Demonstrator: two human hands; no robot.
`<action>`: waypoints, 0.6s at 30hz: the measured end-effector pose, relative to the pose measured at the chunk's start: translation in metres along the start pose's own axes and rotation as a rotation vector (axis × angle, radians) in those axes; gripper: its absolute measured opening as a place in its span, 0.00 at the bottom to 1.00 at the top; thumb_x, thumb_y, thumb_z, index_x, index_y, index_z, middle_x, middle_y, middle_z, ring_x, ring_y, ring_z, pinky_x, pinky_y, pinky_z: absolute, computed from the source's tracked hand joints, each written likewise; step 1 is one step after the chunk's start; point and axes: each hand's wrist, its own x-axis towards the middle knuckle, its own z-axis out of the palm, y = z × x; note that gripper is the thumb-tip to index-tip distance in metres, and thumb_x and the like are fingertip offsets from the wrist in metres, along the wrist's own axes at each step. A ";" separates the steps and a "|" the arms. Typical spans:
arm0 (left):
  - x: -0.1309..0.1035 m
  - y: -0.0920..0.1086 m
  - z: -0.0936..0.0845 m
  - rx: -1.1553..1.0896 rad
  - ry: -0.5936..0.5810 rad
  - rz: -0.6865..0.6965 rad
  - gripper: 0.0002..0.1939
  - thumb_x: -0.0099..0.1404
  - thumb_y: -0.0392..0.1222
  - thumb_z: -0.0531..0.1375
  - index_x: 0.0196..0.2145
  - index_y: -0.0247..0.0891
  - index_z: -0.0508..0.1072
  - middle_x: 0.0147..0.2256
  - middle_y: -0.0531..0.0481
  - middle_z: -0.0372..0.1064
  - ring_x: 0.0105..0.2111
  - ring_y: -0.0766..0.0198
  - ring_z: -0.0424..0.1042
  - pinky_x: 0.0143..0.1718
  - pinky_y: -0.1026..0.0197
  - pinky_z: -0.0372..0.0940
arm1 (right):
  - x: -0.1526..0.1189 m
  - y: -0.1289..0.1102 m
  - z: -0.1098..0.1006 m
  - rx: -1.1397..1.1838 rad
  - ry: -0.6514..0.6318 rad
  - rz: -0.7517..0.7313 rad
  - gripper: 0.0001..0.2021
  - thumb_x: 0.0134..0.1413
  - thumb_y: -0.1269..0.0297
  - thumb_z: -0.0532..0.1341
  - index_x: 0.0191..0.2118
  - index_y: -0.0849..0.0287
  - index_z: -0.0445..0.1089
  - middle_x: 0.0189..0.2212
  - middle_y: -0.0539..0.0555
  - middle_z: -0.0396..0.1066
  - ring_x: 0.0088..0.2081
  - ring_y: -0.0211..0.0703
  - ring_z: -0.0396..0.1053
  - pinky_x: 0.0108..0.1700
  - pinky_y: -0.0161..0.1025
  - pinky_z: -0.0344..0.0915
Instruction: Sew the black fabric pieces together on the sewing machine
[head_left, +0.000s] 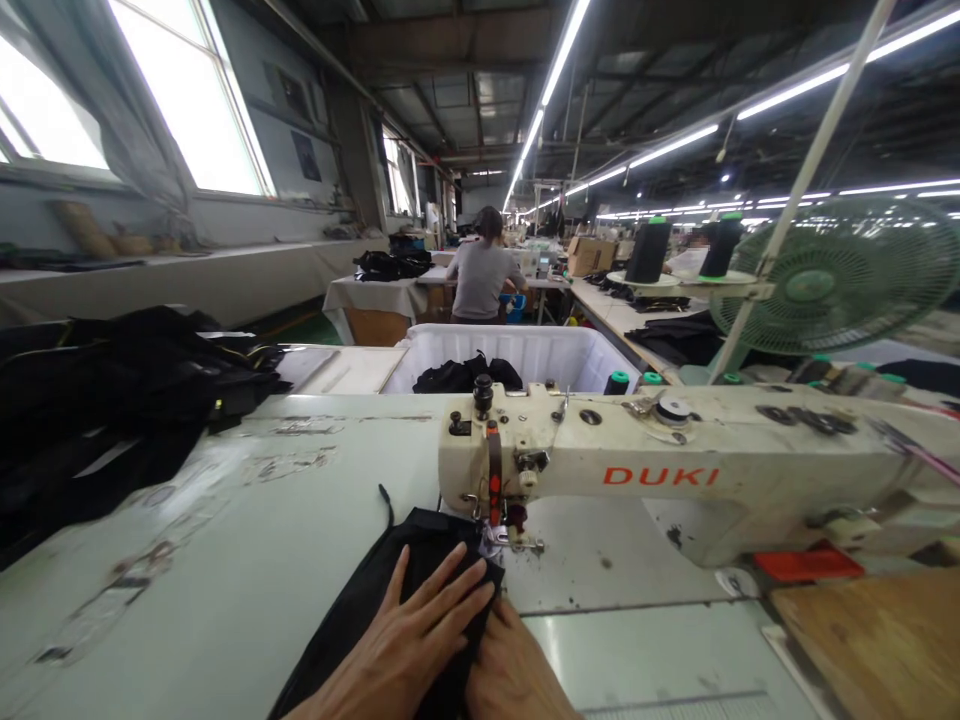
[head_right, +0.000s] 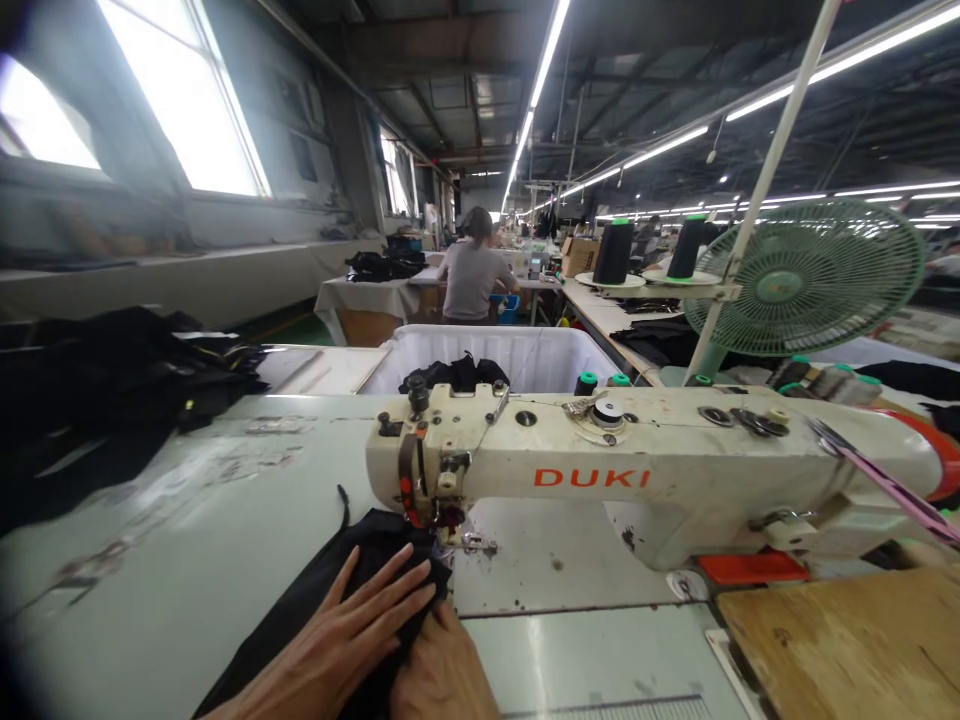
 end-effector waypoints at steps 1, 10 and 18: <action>0.002 -0.001 -0.003 0.003 -0.027 0.032 0.29 0.75 0.34 0.47 0.68 0.51 0.43 0.65 0.49 0.52 0.65 0.53 0.49 0.61 0.33 0.23 | -0.001 0.000 -0.001 -0.002 0.000 0.023 0.09 0.55 0.65 0.58 0.40 0.60 0.72 0.36 0.58 0.77 0.43 0.51 0.72 0.52 0.49 0.66; -0.005 -0.015 0.001 0.080 -0.067 0.005 0.32 0.73 0.31 0.46 0.69 0.45 0.38 0.64 0.43 0.55 0.62 0.53 0.58 0.65 0.36 0.37 | 0.004 -0.012 -0.003 0.084 -0.055 0.188 0.24 0.57 0.71 0.56 0.60 0.64 0.63 0.49 0.60 0.73 0.55 0.51 0.66 0.60 0.47 0.60; 0.019 -0.012 -0.016 0.069 -0.102 -0.102 0.18 0.72 0.38 0.53 0.56 0.53 0.68 0.53 0.47 0.69 0.52 0.52 0.68 0.59 0.39 0.54 | 0.011 -0.006 -0.018 0.016 -0.128 0.021 0.10 0.56 0.68 0.59 0.43 0.61 0.74 0.37 0.58 0.76 0.47 0.53 0.68 0.56 0.50 0.62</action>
